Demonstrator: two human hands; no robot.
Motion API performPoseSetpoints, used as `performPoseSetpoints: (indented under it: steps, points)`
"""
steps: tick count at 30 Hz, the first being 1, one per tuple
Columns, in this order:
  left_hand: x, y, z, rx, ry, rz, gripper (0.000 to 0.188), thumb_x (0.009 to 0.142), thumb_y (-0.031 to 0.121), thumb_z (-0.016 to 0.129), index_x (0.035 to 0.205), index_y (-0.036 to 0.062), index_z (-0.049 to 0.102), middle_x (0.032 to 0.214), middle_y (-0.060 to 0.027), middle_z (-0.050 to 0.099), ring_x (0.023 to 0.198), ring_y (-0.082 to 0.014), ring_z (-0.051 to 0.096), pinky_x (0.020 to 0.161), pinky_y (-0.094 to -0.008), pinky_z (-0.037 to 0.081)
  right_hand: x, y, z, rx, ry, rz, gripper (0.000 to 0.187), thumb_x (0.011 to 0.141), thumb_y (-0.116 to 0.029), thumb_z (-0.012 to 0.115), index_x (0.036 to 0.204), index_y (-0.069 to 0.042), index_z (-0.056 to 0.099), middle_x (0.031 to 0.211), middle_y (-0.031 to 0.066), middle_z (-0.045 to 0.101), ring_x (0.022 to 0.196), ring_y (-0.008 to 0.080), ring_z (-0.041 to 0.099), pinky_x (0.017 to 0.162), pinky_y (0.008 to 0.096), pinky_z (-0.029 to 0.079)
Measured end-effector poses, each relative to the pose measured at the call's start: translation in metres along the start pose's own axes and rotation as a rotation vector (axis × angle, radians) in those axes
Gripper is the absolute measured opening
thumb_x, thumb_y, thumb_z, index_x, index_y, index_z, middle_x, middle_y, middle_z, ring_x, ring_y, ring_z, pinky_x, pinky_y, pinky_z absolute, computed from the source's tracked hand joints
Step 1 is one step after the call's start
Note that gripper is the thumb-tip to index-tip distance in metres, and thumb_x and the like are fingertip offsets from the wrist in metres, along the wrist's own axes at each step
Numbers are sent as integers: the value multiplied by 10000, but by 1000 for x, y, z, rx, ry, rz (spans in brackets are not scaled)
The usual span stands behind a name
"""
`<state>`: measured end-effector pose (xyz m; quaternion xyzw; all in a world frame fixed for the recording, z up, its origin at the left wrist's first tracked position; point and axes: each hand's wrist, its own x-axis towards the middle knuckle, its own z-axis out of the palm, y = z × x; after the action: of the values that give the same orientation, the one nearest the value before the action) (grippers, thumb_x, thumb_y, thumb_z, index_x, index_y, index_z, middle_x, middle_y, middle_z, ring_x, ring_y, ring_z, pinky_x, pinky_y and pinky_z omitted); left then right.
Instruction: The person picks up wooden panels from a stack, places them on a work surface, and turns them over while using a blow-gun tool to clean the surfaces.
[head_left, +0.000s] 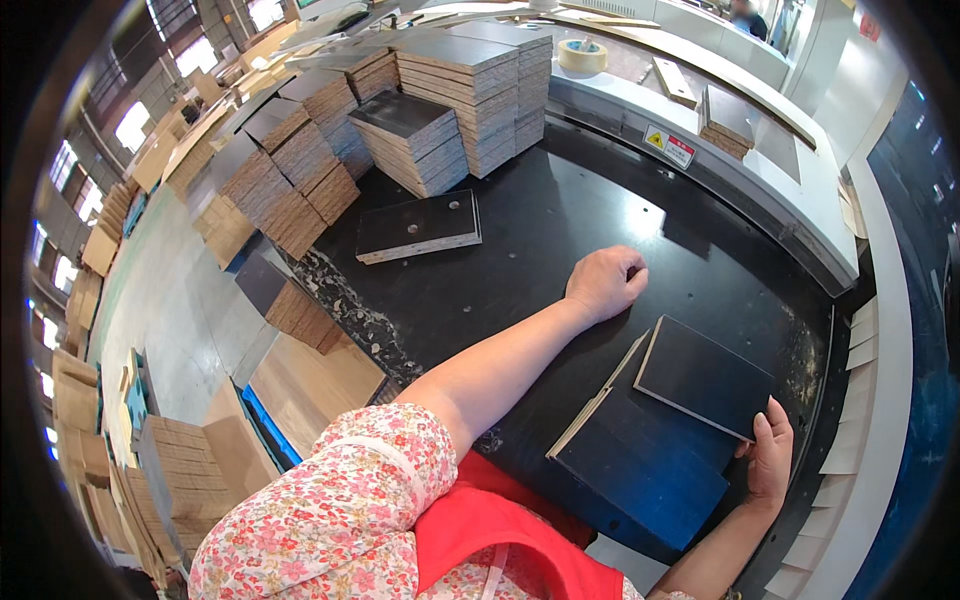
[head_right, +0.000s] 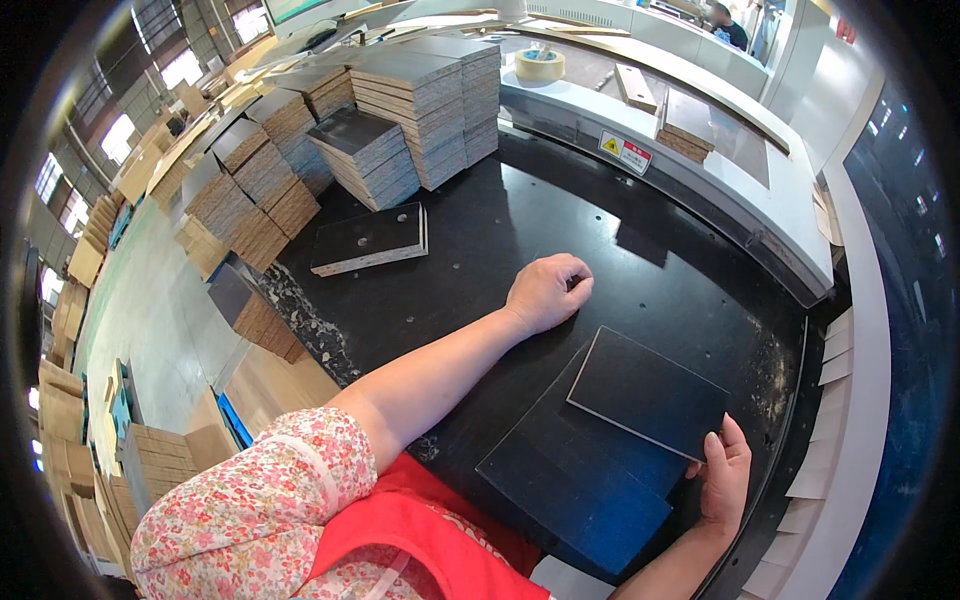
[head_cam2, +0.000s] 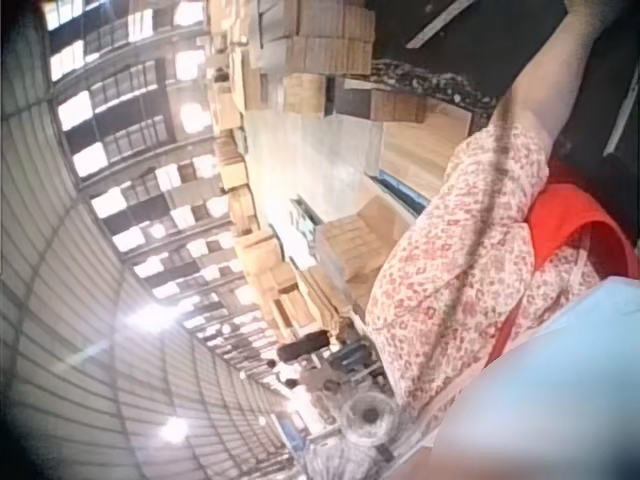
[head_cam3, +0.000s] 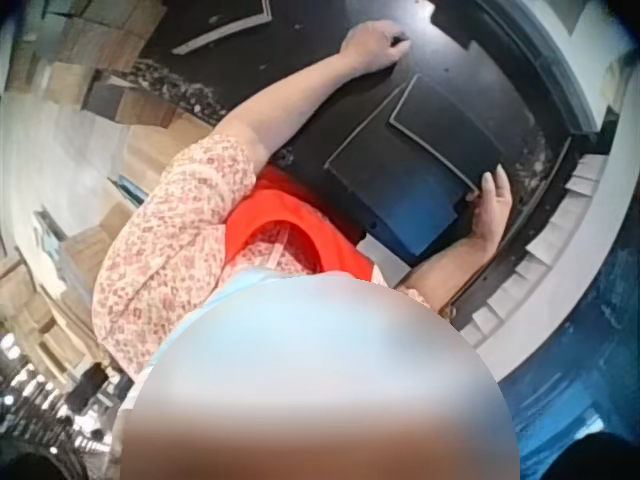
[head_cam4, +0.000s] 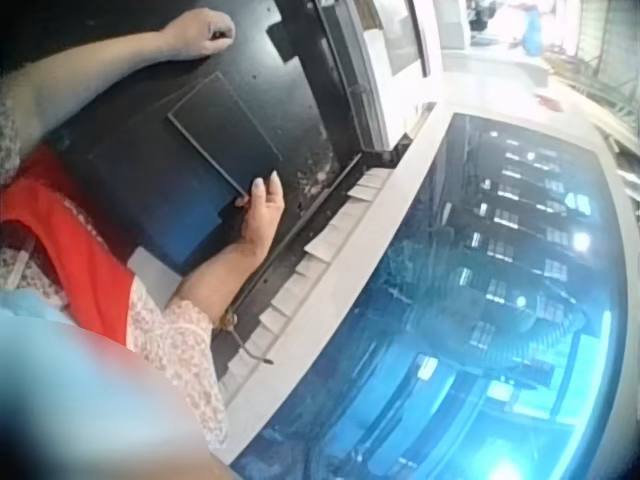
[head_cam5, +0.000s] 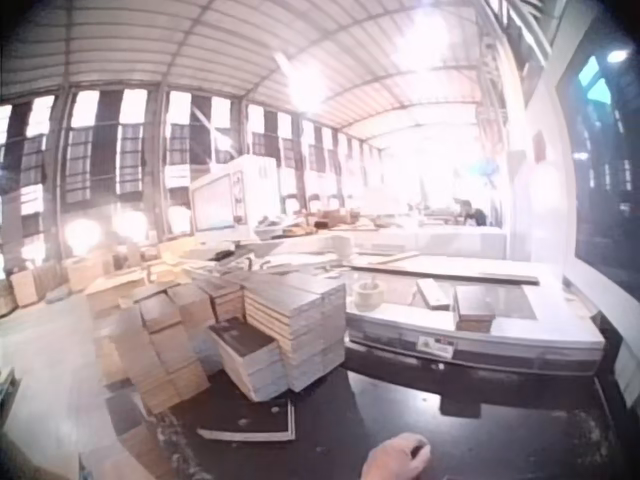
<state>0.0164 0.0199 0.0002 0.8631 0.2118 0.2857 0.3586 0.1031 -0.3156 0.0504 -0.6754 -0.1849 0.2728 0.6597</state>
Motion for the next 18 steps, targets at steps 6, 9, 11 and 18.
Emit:
performPoseSetpoints:
  steps: [6, 9, 11, 18]
  points:
    - [0, 2, -1, -13, 13, 15, 140, 850, 199, 638, 829, 69, 684, 867, -80, 679, 809, -245, 666, 750, -363, 532, 0, 0, -3, 4, 15, 37, 390, 925, -184, 621, 1273, -17, 564, 908, 6, 660, 621, 59, 543, 514, 191, 426]
    - [0, -1, 0, -25, 24, 23, 137, 851, 196, 638, 829, 68, 685, 863, -81, 679, 805, -245, 666, 746, -361, 533, 1, -1, -2, 0, 0, 35, 378, 929, -184, 613, 1266, -18, 570, 906, 4, 661, 623, 58, 543, 510, 192, 420]
    - [0, -3, 1, -26, 30, 34, 134, 850, 192, 638, 828, 68, 684, 858, -82, 678, 800, -244, 667, 742, -360, 534, 0, 0, -2, -11, 3, 30, 368, 934, -180, 605, 1263, -18, 573, 898, 2, 660, 623, 57, 542, 508, 192, 417]
    - [0, -6, 1, -35, 31, 51, 125, 849, 185, 638, 829, 70, 682, 848, -77, 677, 788, -239, 668, 737, -358, 533, 0, 0, 0, -23, 30, 9, 358, 944, -167, 584, 1268, -17, 573, 868, -1, 656, 623, 56, 542, 511, 193, 415]
